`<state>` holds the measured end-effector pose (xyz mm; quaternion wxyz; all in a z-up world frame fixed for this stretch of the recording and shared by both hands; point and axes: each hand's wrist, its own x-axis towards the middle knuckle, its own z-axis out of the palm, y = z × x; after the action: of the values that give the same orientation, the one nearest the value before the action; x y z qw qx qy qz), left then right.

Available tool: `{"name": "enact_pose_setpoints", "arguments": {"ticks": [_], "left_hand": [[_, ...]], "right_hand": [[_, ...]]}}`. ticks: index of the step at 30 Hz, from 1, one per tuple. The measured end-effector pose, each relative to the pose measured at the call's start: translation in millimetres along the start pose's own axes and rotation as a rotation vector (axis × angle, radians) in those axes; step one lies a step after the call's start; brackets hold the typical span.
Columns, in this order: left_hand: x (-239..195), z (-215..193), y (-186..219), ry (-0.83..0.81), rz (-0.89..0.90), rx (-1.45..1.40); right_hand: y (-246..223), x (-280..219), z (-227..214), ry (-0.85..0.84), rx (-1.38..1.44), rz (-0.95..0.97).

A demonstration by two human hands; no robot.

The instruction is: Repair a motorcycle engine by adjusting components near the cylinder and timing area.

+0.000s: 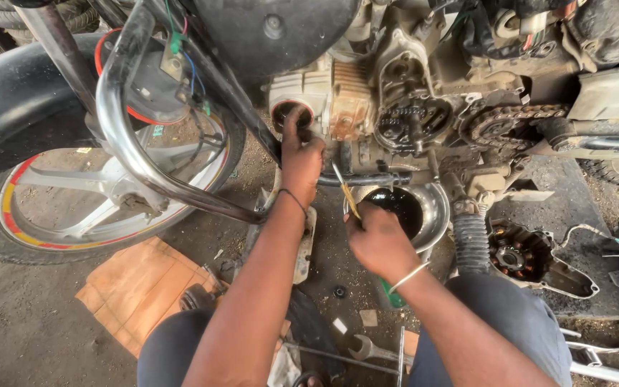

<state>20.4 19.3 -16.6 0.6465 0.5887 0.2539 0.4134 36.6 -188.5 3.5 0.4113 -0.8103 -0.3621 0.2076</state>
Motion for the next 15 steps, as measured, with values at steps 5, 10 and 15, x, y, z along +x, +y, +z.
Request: {"name": "enact_pose_setpoints", "arguments": {"ticks": [5,10,15], "left_hand": [[-2,6,3,0.123,0.262,0.469],[-10,5,6,0.178,0.369,0.672],[-13,8,6,0.235,0.443,0.752]], "right_hand": [[-1,1,0,0.014,0.016,-0.073],[-1,0,-3,-0.001,-0.043,-0.023],[2,0,0,-0.003,-0.005,-0.042]]}}
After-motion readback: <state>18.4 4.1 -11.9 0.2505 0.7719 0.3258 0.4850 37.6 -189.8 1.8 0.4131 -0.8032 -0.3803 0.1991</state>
